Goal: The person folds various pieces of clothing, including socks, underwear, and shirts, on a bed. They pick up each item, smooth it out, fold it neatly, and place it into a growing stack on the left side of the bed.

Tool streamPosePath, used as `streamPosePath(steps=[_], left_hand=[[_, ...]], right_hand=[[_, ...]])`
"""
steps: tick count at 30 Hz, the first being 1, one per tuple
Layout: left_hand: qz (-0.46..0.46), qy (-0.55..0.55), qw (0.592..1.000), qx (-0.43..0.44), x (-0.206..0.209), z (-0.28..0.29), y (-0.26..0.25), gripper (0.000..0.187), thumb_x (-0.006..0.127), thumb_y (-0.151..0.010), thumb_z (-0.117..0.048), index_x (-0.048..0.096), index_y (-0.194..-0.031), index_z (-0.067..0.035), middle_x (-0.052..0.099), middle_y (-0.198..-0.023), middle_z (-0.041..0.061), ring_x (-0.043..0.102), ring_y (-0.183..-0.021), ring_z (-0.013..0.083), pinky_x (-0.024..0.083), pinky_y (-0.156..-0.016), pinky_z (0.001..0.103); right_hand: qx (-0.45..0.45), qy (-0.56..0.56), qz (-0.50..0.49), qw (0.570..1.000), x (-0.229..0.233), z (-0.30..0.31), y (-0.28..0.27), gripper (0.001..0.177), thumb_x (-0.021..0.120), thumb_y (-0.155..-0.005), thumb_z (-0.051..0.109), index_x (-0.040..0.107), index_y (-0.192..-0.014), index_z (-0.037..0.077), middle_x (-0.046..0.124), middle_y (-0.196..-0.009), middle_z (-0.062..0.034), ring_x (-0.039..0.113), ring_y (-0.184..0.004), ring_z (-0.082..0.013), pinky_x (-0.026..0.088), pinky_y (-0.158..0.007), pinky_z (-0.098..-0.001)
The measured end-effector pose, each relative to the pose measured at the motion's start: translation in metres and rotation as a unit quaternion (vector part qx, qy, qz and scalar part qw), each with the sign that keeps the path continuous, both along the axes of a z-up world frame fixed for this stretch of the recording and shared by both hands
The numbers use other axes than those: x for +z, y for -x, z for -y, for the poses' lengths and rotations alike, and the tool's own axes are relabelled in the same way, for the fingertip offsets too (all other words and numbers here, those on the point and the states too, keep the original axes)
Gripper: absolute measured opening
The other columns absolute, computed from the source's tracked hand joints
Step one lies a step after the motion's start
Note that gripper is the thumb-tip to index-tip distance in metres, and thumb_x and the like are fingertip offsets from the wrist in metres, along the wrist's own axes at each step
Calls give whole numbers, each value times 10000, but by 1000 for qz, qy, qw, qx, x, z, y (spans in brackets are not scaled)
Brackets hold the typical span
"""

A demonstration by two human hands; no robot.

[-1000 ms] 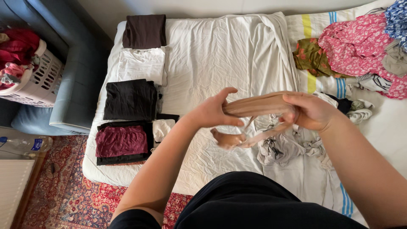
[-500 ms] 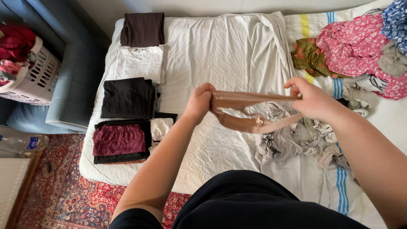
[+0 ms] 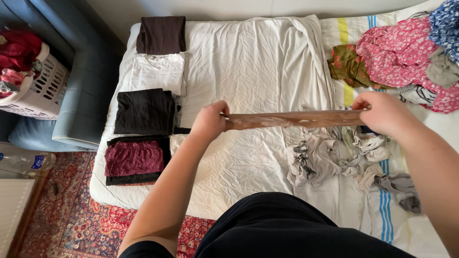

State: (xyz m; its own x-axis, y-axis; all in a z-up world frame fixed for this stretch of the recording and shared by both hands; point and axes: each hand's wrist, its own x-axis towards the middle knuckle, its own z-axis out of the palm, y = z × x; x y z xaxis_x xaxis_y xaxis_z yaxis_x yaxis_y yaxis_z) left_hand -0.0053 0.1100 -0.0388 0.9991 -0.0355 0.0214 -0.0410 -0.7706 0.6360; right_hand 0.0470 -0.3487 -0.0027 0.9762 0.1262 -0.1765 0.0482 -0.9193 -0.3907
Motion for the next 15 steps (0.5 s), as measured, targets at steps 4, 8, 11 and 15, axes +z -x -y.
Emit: streamPosePath(steps=[4, 8, 11, 15], left_hand=[[-40, 58, 997, 41, 12, -11, 4, 147, 591, -865, 28, 629, -972, -65, 769, -937, 211, 734, -781, 306, 553, -739, 407], [-54, 292, 953, -64, 30, -12, 8, 212, 443, -787, 172, 551, -878, 13, 727, -1186, 134, 739, -768, 189, 585, -698, 331], [-92, 300, 940, -132, 47, -13, 9, 354, 402, -797, 214, 672, -920, 20, 684, -1282, 87, 701, -726, 174, 588, -691, 306], [-123, 158, 965, -168, 68, -13, 11, 460, 458, -764, 194, 766, -1025, -27, 708, -1226, 65, 719, -780, 177, 591, -714, 293]], right_hand=[[-56, -61, -51, 995, -29, 38, -7, 220, 640, -842, -4, 723, -1041, 37, 763, -896, -185, 705, -762, -253, 522, -695, -384], [-2, -341, -33, 939, -47, 55, -14, 207, 552, -814, -128, 636, -944, 9, 630, -1007, -157, 598, -813, -136, 471, -695, -290], [12, -425, -96, 900, -32, 60, -8, 292, 457, -902, -161, 681, -974, 11, 652, -935, -131, 567, -715, -154, 450, -603, -297], [41, -293, -69, 953, 4, 45, 6, 367, 457, -896, -153, 782, -955, 5, 729, -1195, -27, 622, -691, -180, 482, -574, -313]])
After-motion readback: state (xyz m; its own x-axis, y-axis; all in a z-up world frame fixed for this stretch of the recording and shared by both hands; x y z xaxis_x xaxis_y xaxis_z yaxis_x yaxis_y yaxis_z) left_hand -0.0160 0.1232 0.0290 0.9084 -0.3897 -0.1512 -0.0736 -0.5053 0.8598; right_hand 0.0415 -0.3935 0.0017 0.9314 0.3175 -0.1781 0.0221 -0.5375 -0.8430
